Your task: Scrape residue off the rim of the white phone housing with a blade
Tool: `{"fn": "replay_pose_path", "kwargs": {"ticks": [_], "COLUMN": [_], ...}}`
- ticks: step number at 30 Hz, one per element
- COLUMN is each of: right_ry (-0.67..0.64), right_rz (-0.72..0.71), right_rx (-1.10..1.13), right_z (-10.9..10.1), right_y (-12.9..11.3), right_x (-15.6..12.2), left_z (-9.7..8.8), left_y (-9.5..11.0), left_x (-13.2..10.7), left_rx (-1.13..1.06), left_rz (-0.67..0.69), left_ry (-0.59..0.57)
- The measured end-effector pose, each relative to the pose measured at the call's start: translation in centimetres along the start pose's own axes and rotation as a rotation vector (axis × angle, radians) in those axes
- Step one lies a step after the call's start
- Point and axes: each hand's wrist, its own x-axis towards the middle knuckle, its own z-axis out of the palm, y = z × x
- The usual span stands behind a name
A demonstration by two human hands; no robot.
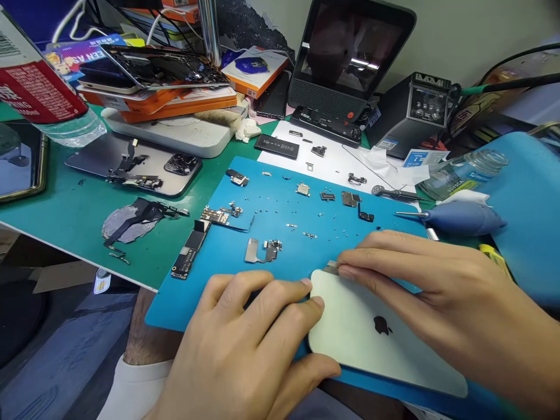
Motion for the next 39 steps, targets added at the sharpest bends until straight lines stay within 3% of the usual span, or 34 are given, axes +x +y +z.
{"fn": "replay_pose_path", "kwargs": {"ticks": [11, 20, 39], "right_ry": [0.075, 0.024, 0.001], "right_rz": [-0.173, -0.056, 0.069], "right_rx": [-0.29, -0.116, 0.054], "right_z": [0.9, 0.7, 0.4], "right_y": [-0.7, -0.3, -0.3], "right_x": [-1.3, -0.6, 0.3], "left_z": [0.1, 0.1, 0.1], "left_y": [0.0, -0.3, -0.2], "left_x": [0.1, -0.8, -0.4], "left_rx": [-0.034, -0.025, -0.024], "left_rz": [-0.025, -0.02, -0.023], "left_ry": [0.03, -0.052, -0.038]}}
